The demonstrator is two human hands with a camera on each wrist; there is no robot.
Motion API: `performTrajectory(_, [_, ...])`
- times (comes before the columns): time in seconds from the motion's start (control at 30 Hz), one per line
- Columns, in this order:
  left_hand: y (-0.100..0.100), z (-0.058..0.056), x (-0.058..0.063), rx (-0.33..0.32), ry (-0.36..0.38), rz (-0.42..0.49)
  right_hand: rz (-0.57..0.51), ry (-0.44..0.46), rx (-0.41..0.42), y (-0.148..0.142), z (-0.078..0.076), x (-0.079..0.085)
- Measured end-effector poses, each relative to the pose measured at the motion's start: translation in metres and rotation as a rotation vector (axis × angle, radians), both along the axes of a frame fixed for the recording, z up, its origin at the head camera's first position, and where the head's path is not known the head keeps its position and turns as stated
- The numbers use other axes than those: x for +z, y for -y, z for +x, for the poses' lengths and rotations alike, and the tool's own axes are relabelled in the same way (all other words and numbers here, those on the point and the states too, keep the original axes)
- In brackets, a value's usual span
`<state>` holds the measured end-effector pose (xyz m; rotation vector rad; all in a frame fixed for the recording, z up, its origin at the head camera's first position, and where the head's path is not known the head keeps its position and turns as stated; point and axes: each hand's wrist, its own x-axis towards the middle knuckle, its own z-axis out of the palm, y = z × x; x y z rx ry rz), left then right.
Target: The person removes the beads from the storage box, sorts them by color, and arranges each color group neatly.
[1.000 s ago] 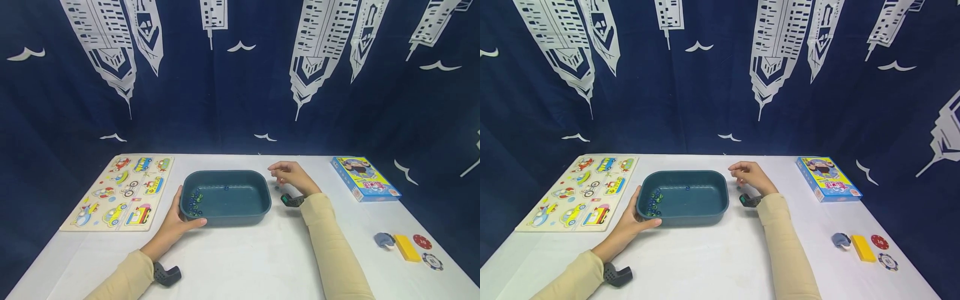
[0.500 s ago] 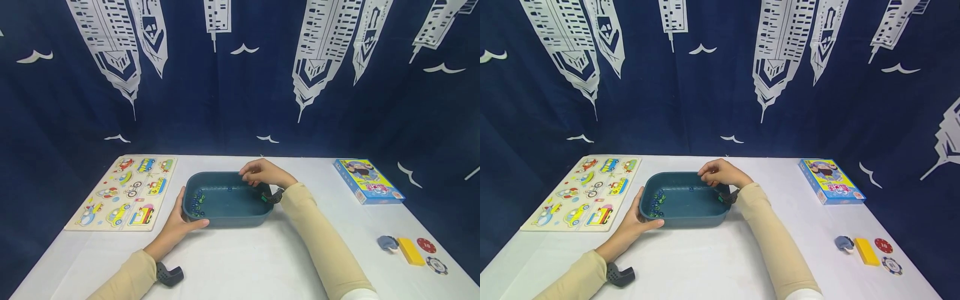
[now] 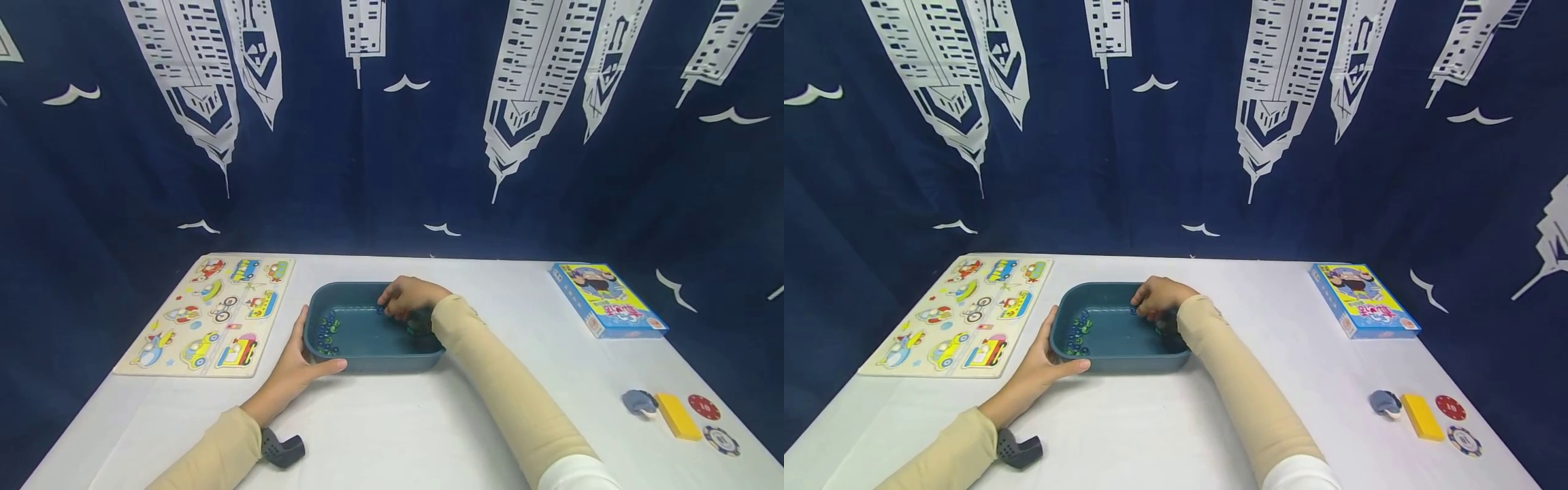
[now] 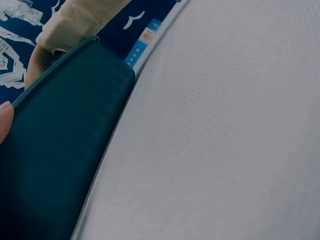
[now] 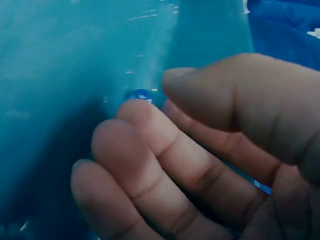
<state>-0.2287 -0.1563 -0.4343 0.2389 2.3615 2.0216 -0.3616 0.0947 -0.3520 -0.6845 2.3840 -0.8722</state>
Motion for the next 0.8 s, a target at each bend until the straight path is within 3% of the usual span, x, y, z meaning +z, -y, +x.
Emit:
performTrajectory(0.27, [0.0,0.0,-0.002,0.008,0.005,-0.016,0.055,-0.017,-0.004,0.007,-0.005,-0.012])
performTrajectory(0.5, [0.0,0.0,0.001,0.005,-0.004,-0.013,0.056,-0.027,0.093,0.008,-0.001,-0.01])
performTrajectory(0.63, [0.0,0.0,0.0,0.005,0.005,-0.019,0.022,-0.005,0.129,0.005,0.001,-0.008])
performTrajectory(0.8, [-0.001,0.0,0.0,0.003,0.001,-0.017,-0.109,0.025,0.165,-0.003,0.006,0.003])
